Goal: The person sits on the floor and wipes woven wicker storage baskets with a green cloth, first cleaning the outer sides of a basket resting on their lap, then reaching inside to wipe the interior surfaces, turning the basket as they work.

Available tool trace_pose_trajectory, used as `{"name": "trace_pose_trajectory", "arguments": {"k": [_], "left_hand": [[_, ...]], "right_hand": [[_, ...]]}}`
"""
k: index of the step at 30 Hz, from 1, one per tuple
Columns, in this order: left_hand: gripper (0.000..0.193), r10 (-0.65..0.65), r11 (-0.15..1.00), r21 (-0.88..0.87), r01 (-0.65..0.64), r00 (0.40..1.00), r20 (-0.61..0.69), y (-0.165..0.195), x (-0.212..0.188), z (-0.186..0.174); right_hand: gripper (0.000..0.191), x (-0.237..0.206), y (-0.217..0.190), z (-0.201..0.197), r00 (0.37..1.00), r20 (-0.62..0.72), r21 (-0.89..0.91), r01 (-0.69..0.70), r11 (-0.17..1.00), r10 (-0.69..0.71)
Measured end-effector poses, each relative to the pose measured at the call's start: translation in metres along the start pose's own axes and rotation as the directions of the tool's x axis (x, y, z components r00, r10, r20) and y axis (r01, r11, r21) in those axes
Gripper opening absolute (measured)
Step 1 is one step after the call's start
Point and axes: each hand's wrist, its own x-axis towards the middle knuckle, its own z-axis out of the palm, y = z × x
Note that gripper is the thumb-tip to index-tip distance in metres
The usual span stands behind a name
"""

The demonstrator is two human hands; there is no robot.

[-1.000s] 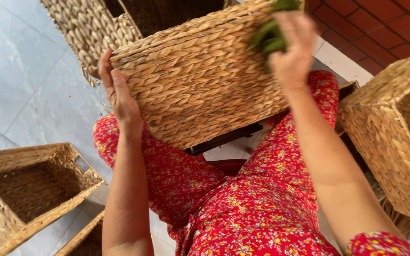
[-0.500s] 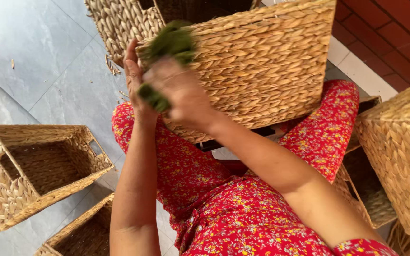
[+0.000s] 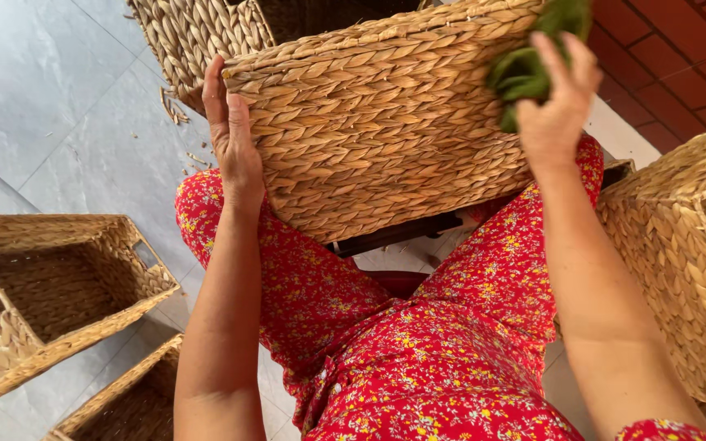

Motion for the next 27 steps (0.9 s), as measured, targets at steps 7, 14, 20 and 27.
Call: {"name": "trace_pose_trajectory", "arguments": {"k": [7,14,20,27], "left_hand": [[0.039,0.027,1.000,0.002,-0.027,1.000,-0.011,0.001,-0.002,-0.001],[0.043,0.032,0.994,0.105,-0.031,0.999,-0.007,0.008,-0.001,0.000],[0.043,0.015,0.995,0.097,-0.015,1.000,0.003,0.007,-0.002,-0.001],[0.039,0.018,0.997,0.072,-0.020,1.000,0.020,0.007,-0.003,0.001]], "right_hand": [[0.065,-0.055,-0.064,0.061,0.989,-0.032,0.394,-0.120,0.911,0.144],[0.063,-0.084,-0.226,0.072,0.825,0.297,0.164,0.452,0.877,-0.481],[0.052,-0.089,-0.175,0.067,0.769,0.305,0.170,0.537,0.826,-0.562],[0.071,-0.064,-0.025,-0.018,0.917,0.367,-0.315,0.278,0.907,-0.154]]}}
